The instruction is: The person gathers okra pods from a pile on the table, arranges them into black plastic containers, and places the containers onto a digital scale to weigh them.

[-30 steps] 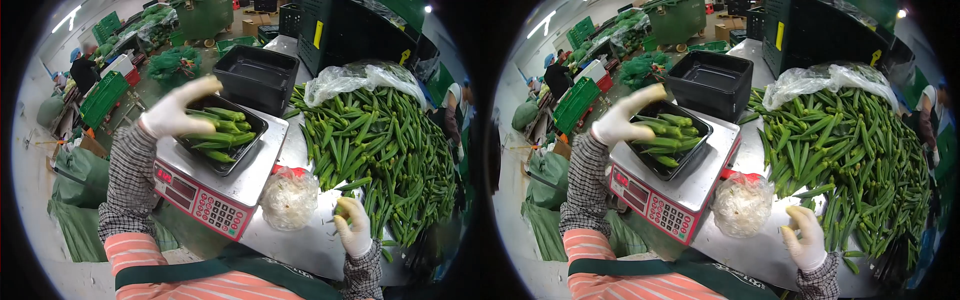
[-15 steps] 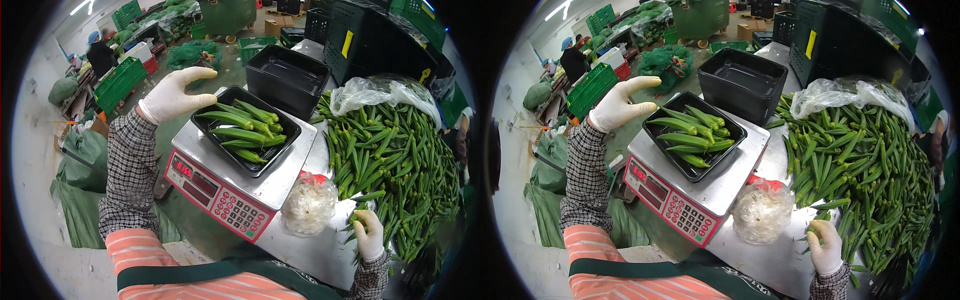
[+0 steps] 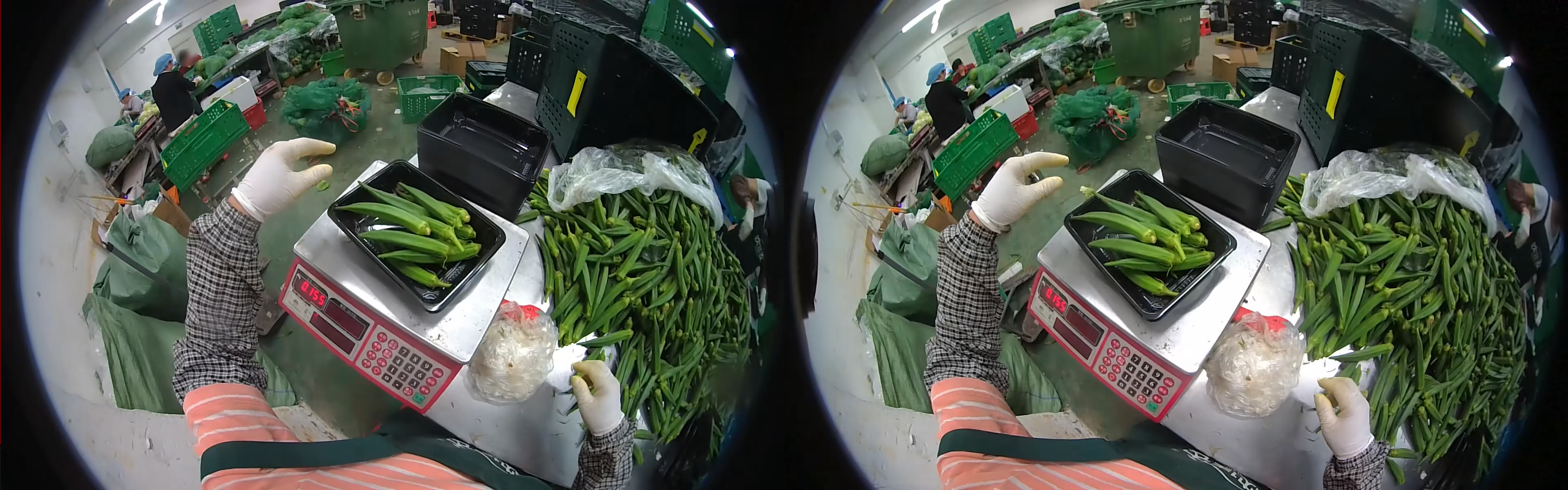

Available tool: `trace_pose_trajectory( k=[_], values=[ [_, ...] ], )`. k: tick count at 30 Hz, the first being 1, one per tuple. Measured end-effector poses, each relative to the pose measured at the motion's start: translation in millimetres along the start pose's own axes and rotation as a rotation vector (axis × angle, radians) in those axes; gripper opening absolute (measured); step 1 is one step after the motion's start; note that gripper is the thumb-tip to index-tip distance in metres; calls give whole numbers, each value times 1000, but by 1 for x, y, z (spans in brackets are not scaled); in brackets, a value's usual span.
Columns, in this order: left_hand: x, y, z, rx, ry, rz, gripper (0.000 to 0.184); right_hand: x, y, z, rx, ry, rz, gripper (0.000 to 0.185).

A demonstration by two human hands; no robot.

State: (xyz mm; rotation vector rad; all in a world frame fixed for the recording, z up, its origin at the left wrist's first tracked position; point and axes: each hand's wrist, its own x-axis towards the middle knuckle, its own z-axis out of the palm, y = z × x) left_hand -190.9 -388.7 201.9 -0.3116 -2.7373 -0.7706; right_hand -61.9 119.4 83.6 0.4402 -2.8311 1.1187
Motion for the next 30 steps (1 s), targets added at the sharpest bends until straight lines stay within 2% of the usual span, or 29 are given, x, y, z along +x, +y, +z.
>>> trace_pose_trajectory(
  k=[9, 15, 18, 23, 30],
  values=[
    [2, 2, 10, -51, -69, 15, 35, 3, 1, 4, -38, -34, 15, 23],
    [15, -9, 38, -60, -80, 100, 28, 2, 6, 9, -50, -49, 30, 23],
    [24, -17, 44, -66, -185, 45, 24, 3, 5, 10, -68, -45, 14, 24],
    [22, -21, 38, -392, -240, -33, 17, -1, 8, 8, -79, -34, 15, 22],
    [11, -9, 31, -618, -195, -109, 22, -3, 1, 10, -63, -38, 28, 21]
  ],
)
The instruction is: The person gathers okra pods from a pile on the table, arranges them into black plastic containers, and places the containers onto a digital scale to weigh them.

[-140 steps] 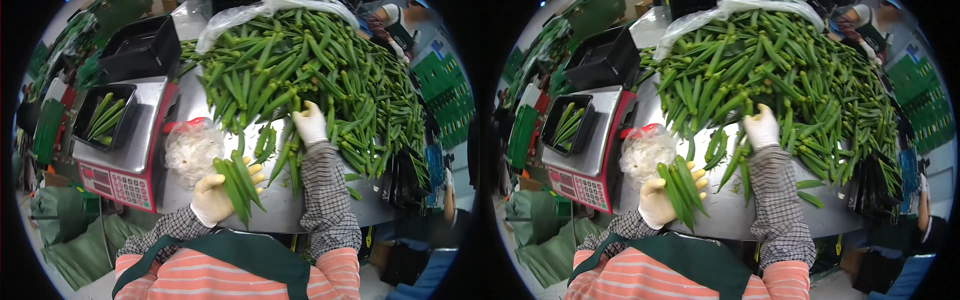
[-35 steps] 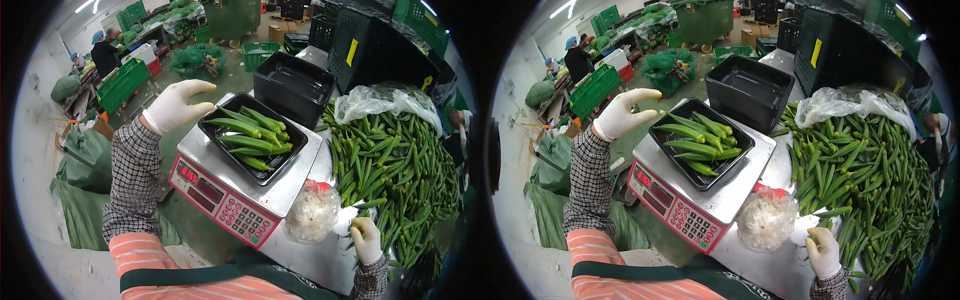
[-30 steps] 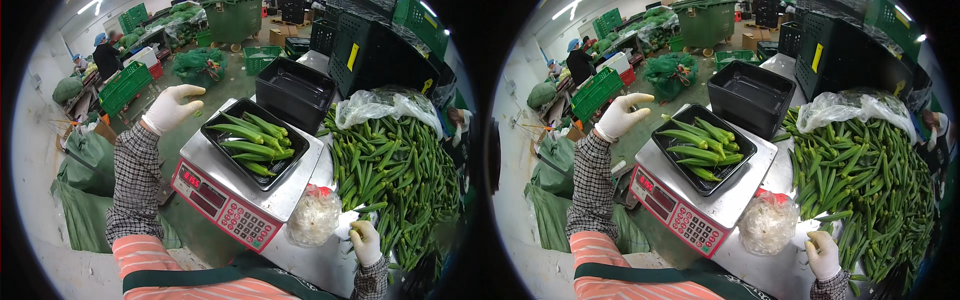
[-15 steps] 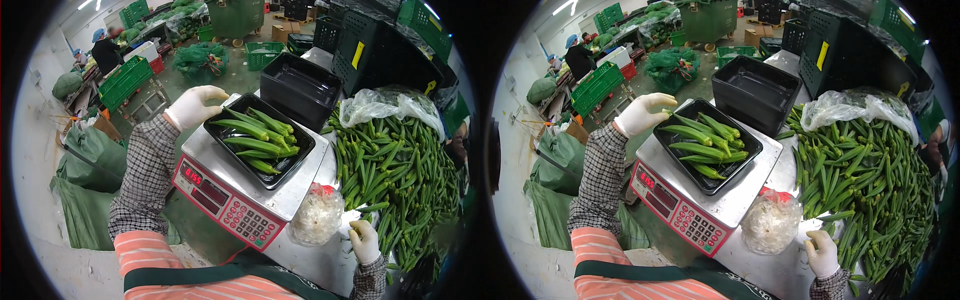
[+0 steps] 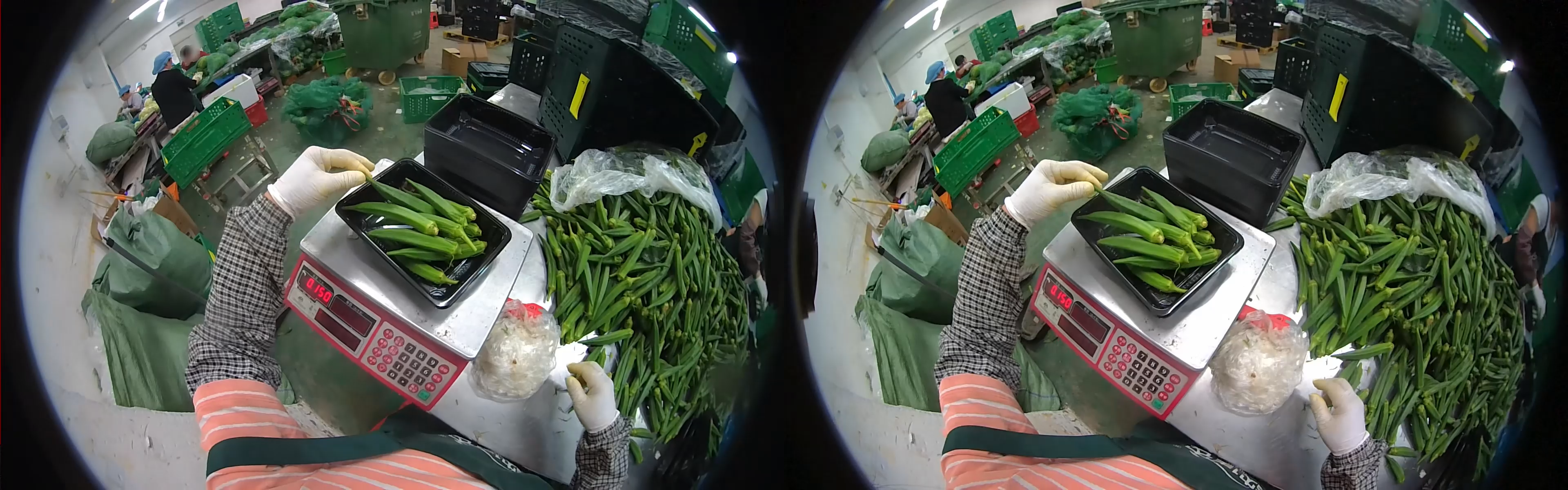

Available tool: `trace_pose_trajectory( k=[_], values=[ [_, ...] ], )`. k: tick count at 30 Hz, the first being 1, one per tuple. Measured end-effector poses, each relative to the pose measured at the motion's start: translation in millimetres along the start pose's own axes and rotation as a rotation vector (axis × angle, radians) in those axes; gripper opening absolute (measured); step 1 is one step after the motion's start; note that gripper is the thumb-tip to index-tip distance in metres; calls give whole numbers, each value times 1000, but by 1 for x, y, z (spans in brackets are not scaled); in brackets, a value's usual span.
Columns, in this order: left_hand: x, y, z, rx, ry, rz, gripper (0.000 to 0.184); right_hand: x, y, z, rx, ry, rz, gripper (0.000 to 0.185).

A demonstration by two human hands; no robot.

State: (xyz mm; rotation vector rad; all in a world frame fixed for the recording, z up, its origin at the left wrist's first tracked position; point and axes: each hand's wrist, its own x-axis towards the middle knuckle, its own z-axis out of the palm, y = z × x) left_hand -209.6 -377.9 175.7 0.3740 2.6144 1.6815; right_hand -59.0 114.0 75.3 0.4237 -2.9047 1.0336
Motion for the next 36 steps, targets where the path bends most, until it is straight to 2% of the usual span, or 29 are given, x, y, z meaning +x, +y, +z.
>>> trace_pose_trajectory(
  k=[2, 5, 6, 9, 10, 12, 14, 16, 18, 20, 21, 22, 23, 24, 26, 27, 29, 30, 32, 34, 35, 36],
  values=[
    [-2, 0, 1, -42, 23, 12, 22, -1, -1, 0, -2, 2, -1, 21],
    [-6, 6, 4, -118, 166, 160, 18, -4, -2, -1, -17, 1, -11, 21],
    [-3, 9, -1, 6, 230, 291, 15, -5, -2, -2, -25, -1, -14, 21],
    [-14, 40, -1, -112, 361, 378, 15, -6, -5, -5, -17, 3, -32, 23],
    [-19, 52, 3, -61, 397, 412, 16, -3, -8, -6, 13, 14, -47, 25],
    [-30, 78, 17, -68, 343, 441, 17, 6, -23, -9, 77, 36, -73, 30],
    [-38, 103, 50, -94, 222, 471, 19, 26, -57, -11, 149, 106, -120, 46],
    [-47, 126, 84, -82, 33, 530, 19, 46, -100, -11, 141, 232, -349, 58],
    [-61, 149, 112, -234, -187, 323, 16, 52, -129, -12, 256, 173, -449, 62],
    [-60, 141, 135, -384, -288, 429, 17, 45, -133, -11, 320, 23, -365, 49],
    [-57, 138, 134, -349, -316, 504, 23, 38, -130, -18, 287, 15, -326, 43],
    [-58, 143, 125, -303, -331, 433, 29, 30, -123, -26, 256, 9, -284, 38],
    [-53, 140, 115, -174, -227, 433, 33, 14, -100, -35, 204, 108, -210, 35],
    [-47, 133, 103, -51, -125, 433, 38, -5, -86, -49, 388, 159, 8, 35],
    [-28, 107, 77, 390, 13, 407, 46, -59, -24, -79, 233, 329, 303, 30],
    [-22, 90, 70, 549, -11, 373, 50, -95, 8, -89, 90, 411, 429, 27],
    [-9, 55, 66, 807, -51, 394, 57, -190, 80, -98, -161, 560, 472, 24],
    [-4, 38, 70, 909, -68, 447, 59, -222, 69, -106, -48, 562, 731, 21],
    [6, 32, 74, 823, -280, 169, 55, -308, 96, -112, -286, 583, 881, 18],
    [12, 41, 84, 744, -373, 62, 51, -378, 114, -118, -357, 526, 1121, 18],
    [15, 40, 87, 692, -378, 167, 49, -386, 105, -118, -461, 477, 1209, 18],
    [16, 39, 90, 639, -377, 264, 49, -406, 115, -115, -457, 468, 1286, 28]
  ],
)
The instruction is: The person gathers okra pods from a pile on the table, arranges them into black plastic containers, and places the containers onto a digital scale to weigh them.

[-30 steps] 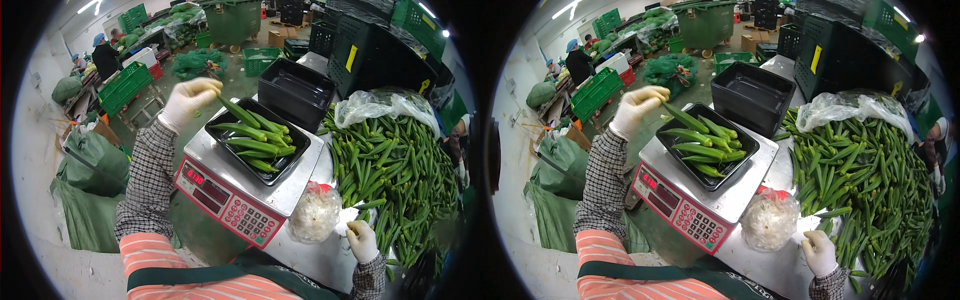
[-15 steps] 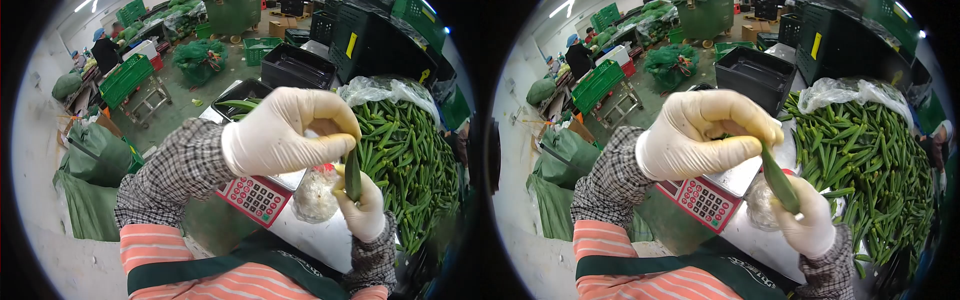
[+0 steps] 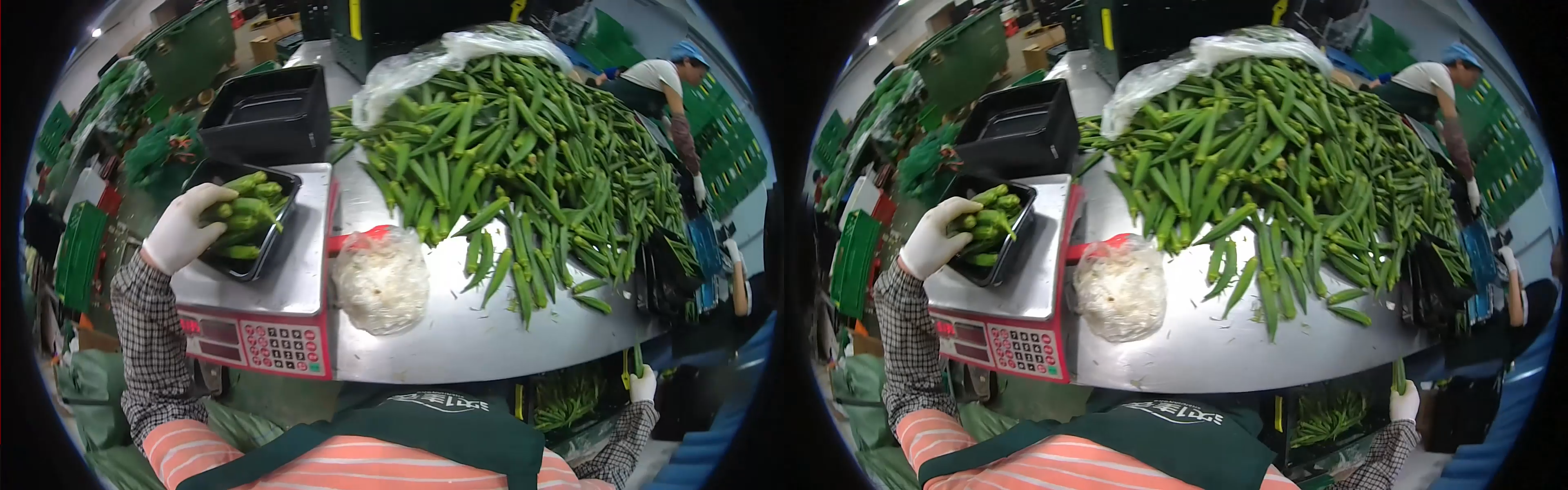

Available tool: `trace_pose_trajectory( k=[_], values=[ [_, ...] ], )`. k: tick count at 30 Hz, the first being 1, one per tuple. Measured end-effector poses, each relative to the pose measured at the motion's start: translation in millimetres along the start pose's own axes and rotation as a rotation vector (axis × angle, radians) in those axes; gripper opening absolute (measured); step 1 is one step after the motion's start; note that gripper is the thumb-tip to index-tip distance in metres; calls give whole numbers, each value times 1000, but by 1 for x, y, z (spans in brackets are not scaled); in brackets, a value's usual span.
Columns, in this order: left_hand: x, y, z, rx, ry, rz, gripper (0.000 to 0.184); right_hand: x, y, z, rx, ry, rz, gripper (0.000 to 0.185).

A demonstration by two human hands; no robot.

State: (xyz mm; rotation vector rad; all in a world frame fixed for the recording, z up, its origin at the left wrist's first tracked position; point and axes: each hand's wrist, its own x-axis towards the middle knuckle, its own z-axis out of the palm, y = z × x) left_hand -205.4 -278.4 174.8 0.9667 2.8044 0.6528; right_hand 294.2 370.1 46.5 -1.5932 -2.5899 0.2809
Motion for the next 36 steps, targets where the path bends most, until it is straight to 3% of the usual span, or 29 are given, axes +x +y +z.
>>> trace_pose_trajectory(
  k=[2, 3, 5, 6, 7, 8, 12, 15, 18, 20, 23, 26, 30, 36],
  values=[
    [1, 2, 7, 80, 66, 92, 50, 1, 16, 13, -245, 186, -118, 40],
    [0, -2, 10, 80, 77, 118, 51, 7, 7, 12, -182, 155, -61, 50],
    [-5, -1, 8, 36, 51, 174, 51, 19, -30, 16, 92, 180, -230, 44],
    [-9, 15, 2, -98, -15, 84, 55, 27, -54, 22, 167, 221, -294, 38],
    [-13, 19, -3, -79, 37, 72, 55, 31, -90, 22, 274, 228, -466, 34],
    [-18, 22, -5, -63, 91, 56, 56, 28, -136, 21, 383, 204, -496, 33],
    [-32, 7, -4, -169, 399, -55, 49, 20, -294, 31, 341, 123, -929, 29],
    [-48, 25, -2, -260, 433, -39, 45, 24, -378, 63, 236, 107, -1164, 25],
    [-61, 30, 3, -276, 431, -7, 41, 32, -430, 93, -104, 246, -1295, 50],
    [-67, 19, 3, -304, 446, -38, 39, 40, -447, 101, -355, 284, -1361, 53],
    [-77, 0, 6, -400, 479, -100, 35, 42, -460, 94, -464, 308, -1409, 53],
    [-73, 0, 12, -435, 472, -131, 33, 43, -464, 99, -415, 349, -1480, 57],
    [-63, 5, 16, -426, 446, -122, 31, 45, -466, 89, -509, 202, -1523, 43],
    [-64, 3, 17, -458, 467, -121, 30, 56, -438, 89, -318, 249, -1555, 35]
  ],
)
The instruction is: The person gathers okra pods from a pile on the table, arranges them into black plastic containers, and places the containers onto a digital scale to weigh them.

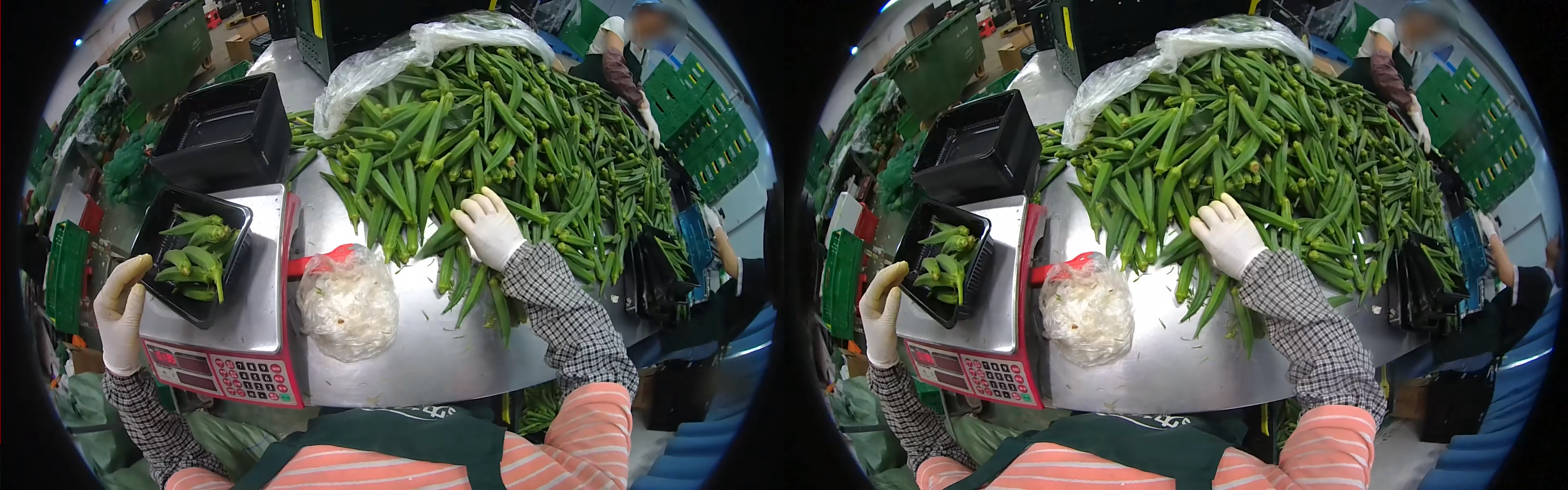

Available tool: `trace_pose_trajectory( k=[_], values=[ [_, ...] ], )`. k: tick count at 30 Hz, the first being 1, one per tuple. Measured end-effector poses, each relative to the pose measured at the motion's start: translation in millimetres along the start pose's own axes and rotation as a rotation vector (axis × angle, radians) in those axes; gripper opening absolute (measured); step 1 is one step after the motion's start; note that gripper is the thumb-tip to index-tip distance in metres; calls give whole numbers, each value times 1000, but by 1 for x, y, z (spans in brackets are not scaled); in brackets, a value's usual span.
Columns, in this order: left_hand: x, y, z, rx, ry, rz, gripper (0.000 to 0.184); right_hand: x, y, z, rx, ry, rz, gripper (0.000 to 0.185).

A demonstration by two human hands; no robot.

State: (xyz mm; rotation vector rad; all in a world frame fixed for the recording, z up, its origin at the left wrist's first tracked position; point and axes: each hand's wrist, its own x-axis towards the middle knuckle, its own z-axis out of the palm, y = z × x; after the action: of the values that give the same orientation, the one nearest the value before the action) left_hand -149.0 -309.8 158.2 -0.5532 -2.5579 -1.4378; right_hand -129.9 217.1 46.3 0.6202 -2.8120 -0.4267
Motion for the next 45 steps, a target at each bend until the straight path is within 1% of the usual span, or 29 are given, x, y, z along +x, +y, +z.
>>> trace_pose_trajectory(
  k=[2, 6, 7, 10, 11, 14, 15, 16, 17, 18, 19, 20, 21, 22, 24, 26, 28, 30, 32, 34, 35, 36, 38, 40, 42, 45],
  values=[
    [0, -3, -2, -5, 5, -9, 30, -13, 4, 10, 49, 129, 35, 35],
    [2, -5, 1, -20, 17, -39, 30, -21, 5, 11, 43, 122, 71, 43],
    [3, -3, 2, -20, 6, -39, 31, -18, 4, 8, 13, 96, 67, 49],
    [2, 1, 5, -26, -3, -39, 31, -3, -6, 0, -63, 39, 18, 52],
    [1, 1, 5, -33, 4, -41, 30, 2, -7, 6, -83, 35, -7, 46],
    [-3, -1, 4, -34, 16, -55, 29, 12, -7, 7, -23, -33, 10, 37],
    [-7, -1, 0, -17, 33, -65, 28, 9, -4, 6, 1, 65, -22, 30],
    [-10, 4, -1, 6, 61, -78, 28, 10, -2, -3, 79, -21, 8, 36],
    [-13, 6, -6, 36, 60, -87, 28, 7, 0, -10, 154, 48, 39, 45],
    [-17, 6, -11, 65, 62, -98, 29, 7, 1, -19, 236, 159, 80, 45],
    [-20, 6, -15, 36, 89, -106, 28, 8, 0, -24, 381, 240, 194, 41],
    [-22, 4, -18, 1, 113, -107, 28, 11, -5, -37, 543, 255, 298, 43],
    [-23, 0, -21, -31, 138, -110, 28, 16, -10, -37, 599, 371, 345, 47],
    [-23, -2, -22, -63, 161, -114, 27, 26, -16, -51, 787, 286, 407, 53],
    [-24, -11, -24, -89, 168, -103, 27, 57, -41, -88, 966, 291, 317, 56],
    [-26, -12, -23, -74, 154, -108, 25, 91, -74, -127, 1057, 271, 129, 60],
    [-33, -15, -26, -78, 147, -115, 26, 127, -105, -145, 962, 333, -68, 56],
    [-40, -15, -34, -53, 158, -116, 26, 162, -134, -170, 990, 248, -111, 51],
    [-48, -13, -41, -41, 178, -114, 26, 199, -160, -170, 936, 220, -113, 48],
    [-56, -13, -47, -57, 193, -130, 26, 225, -182, -180, 715, 8, -90, 50],
    [-60, -17, -50, -65, 199, -132, 26, 234, -191, -173, 588, -74, -134, 51],
    [-63, -19, -52, -73, 204, -135, 26, 237, -194, -174, 527, -158, -186, 48],
    [-65, -20, -57, -50, 206, -132, 27, 234, -191, -171, 592, -46, -165, 44],
    [-65, -24, -63, -51, 212, -120, 28, 227, -172, -175, 723, 98, -138, 42],
    [-58, -24, -67, -61, 217, -111, 27, 218, -152, -169, 798, 201, -93, 35],
    [-38, -21, -72, -3, 196, -77, 27, 197, -131, -173, 871, 101, -69, 28]
  ],
)
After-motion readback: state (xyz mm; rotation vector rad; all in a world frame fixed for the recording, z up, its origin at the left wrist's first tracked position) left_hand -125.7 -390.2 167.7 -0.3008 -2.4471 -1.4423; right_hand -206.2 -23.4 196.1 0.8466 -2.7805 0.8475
